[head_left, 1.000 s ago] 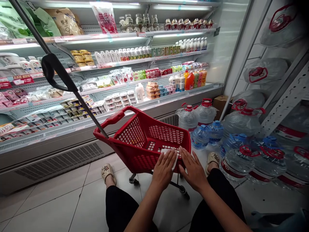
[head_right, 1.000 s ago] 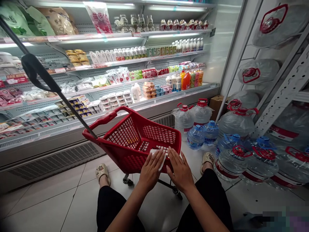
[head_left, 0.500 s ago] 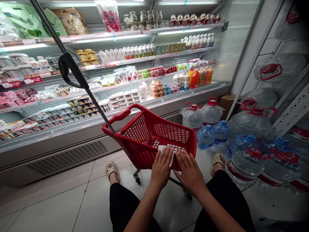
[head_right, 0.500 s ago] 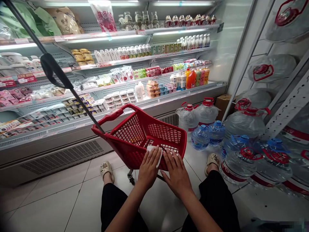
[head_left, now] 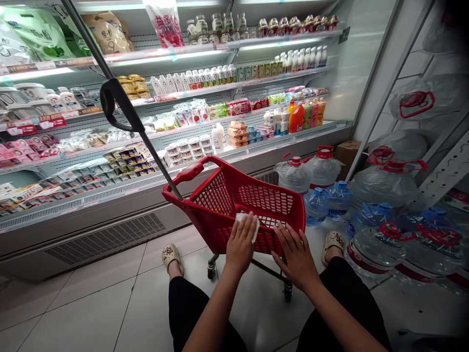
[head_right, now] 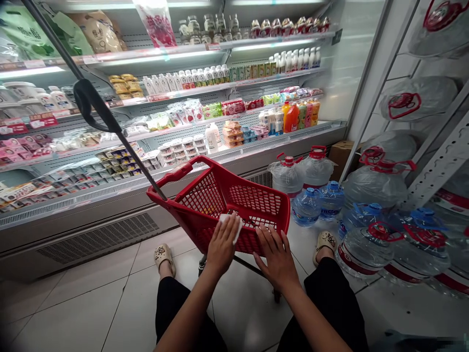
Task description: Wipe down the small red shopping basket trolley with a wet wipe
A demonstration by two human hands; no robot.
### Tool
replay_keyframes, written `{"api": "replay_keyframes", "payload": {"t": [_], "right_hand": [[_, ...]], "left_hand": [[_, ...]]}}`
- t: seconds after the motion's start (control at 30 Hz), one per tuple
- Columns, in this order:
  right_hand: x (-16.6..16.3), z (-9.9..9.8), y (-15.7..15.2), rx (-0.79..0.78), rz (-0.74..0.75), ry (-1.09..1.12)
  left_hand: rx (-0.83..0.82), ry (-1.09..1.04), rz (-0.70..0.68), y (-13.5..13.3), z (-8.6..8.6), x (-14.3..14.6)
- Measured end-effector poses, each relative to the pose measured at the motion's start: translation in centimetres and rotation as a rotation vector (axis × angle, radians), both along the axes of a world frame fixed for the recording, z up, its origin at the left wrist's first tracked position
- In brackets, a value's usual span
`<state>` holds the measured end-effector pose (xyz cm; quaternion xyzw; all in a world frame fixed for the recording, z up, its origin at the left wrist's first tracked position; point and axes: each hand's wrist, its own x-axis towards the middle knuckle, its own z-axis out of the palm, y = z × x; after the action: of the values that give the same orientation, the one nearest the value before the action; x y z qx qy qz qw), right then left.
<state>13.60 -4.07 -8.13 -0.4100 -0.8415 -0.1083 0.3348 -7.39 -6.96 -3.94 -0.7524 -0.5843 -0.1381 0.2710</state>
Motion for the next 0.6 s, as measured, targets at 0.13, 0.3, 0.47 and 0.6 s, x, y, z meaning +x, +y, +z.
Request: {"api": "replay_keyframes", "payload": {"t": [0.13, 0.3, 0.47, 0.6], "right_hand": [[0.0, -0.4, 0.4, -0.002, -0.018, 0.018], [0.2, -0.6, 0.6, -0.004, 0.006, 0.051], [0.7, -0.2, 0.6, -0.019, 0.005, 0.045], [0.7, -0.1, 0.5, -0.015, -0.015, 0.052]], "left_hand": [[0.02, -0.063, 0.067, 0.6, -0.5, 1.2], [-0.02, 0.023, -0.096, 0.4, -1.4, 3.2], [0.018, -0.008, 0.011, 0.9, 0.0, -0.3], [0.037, -0.055, 0.041, 0.9, -0.6, 1.1]]}}
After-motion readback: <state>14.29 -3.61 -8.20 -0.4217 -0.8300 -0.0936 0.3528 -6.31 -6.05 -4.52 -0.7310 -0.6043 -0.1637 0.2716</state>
